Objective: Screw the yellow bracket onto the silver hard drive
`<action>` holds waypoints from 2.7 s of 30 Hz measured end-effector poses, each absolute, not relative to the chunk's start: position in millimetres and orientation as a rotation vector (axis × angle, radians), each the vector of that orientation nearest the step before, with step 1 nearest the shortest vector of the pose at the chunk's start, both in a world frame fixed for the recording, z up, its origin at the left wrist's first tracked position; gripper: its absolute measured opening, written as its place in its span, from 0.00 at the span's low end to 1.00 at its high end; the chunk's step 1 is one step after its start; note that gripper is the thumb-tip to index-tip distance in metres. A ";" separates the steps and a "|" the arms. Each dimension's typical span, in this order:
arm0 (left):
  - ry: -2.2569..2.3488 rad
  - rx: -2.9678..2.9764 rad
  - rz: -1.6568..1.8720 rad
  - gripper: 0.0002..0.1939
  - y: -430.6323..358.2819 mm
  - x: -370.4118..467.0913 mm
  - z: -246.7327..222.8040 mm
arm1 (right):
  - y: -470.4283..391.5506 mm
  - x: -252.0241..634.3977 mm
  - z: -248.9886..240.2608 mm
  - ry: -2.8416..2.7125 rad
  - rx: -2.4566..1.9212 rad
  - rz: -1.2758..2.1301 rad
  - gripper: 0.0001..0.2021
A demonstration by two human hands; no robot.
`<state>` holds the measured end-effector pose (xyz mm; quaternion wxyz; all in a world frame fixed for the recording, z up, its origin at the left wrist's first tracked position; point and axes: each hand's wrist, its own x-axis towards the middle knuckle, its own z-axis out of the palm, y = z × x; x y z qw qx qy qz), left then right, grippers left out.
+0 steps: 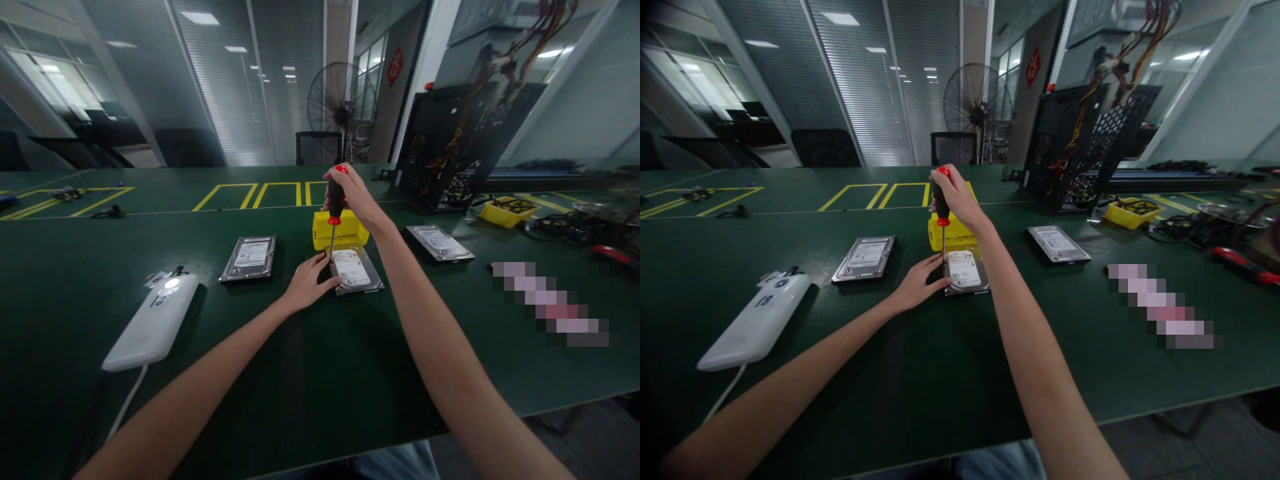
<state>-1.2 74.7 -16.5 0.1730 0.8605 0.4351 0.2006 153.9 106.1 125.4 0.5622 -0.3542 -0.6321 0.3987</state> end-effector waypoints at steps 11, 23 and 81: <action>1.235 2.421 0.579 0.40 73.9 -1.6 -15.4 | 105.7 155.4 123.6 -1.583 -0.779 0.861 0.22; 1.223 2.424 0.597 0.29 74.3 -0.7 -14.4 | 103.9 153.5 124.9 -1.646 -0.755 0.889 0.19; 1.197 2.334 0.725 0.21 73.5 -1.6 -15.8 | 104.7 153.2 129.1 -1.667 -0.821 0.685 0.19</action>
